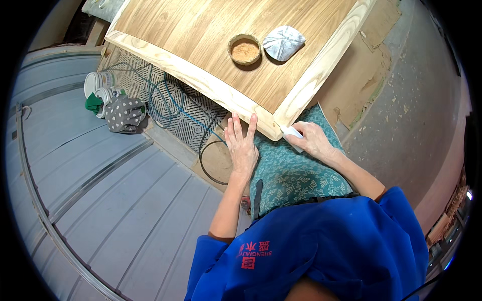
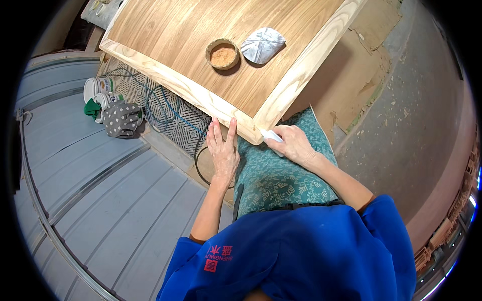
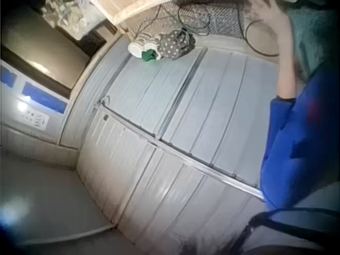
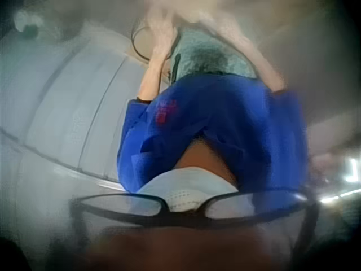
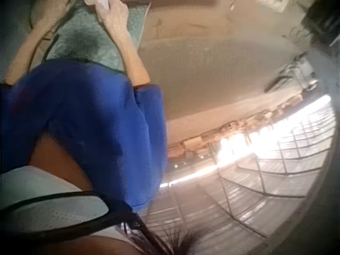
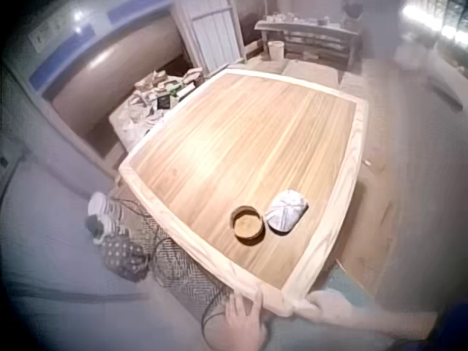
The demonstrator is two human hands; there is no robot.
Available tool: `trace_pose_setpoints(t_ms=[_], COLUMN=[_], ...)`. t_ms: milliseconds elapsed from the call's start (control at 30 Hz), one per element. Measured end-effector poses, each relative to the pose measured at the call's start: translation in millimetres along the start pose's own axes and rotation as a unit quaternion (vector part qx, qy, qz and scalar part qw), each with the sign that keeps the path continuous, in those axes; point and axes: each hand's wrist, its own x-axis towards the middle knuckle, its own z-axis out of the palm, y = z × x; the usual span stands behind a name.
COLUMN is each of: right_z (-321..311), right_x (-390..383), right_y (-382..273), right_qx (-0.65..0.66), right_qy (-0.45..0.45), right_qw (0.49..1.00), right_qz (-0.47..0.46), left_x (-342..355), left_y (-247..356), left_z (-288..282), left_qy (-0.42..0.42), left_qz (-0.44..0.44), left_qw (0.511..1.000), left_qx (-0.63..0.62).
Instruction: The person applies a liquid finish to a wooden board using a small bottle and a cloth, then wipes the surface. They later use a handheld orbital sander to smooth the edges and surface of the board.
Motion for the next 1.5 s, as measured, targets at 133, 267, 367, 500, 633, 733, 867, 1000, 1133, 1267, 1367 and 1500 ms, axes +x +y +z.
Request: trace_pose_setpoints(t_ms=[133,267,367,500,633,733,867,1000,1133,1267,1367,1500], right_z=[-5,-4,-6,-9,-4,0,0,1,2,0,-2,-12], right_x=[4,6,6,5,5,5,5,-5,-4,-9,-12,-17], right_y=[-6,-5,-5,-16,-9,-5,-2,0,0,8,26,36], right_qx=[0.02,0.017,-0.01,0.039,0.017,0.007,0.003,0.01,0.008,0.078,0.119,0.179], right_qy=[-0.006,-0.011,-0.023,-0.01,-0.008,0.007,-0.011,-0.04,-0.04,0.006,0.041,0.057], right_qw=[1.0,0.999,0.999,0.997,0.999,0.999,1.0,0.999,0.999,0.996,0.991,0.98], right_qz=[0.015,0.026,0.025,0.067,0.049,0.032,0.026,0.028,0.031,0.034,0.041,0.059], left_x=[-2,-2,-1,0,0,0,0,-2,0,-2,0,17], left_y=[-2,-2,0,1,0,0,0,-2,-3,-4,-2,5], left_z=[2,2,0,1,2,0,1,3,-1,-7,-17,-28], left_qy=[0.002,0.0,-0.012,0.007,0.005,0.003,-0.003,-0.003,-0.005,0.03,0.057,0.063], left_qz=[0.006,0.005,0.001,0.004,0.004,0.002,0.0,0.001,0.011,0.011,0.011,0.055], left_qw=[1.0,1.0,1.0,1.0,1.0,1.0,1.0,1.0,1.0,0.999,0.997,0.996], left_qx=[-0.002,-0.008,-0.001,-0.007,-0.002,-0.006,-0.004,-0.003,-0.01,-0.017,-0.041,-0.022])
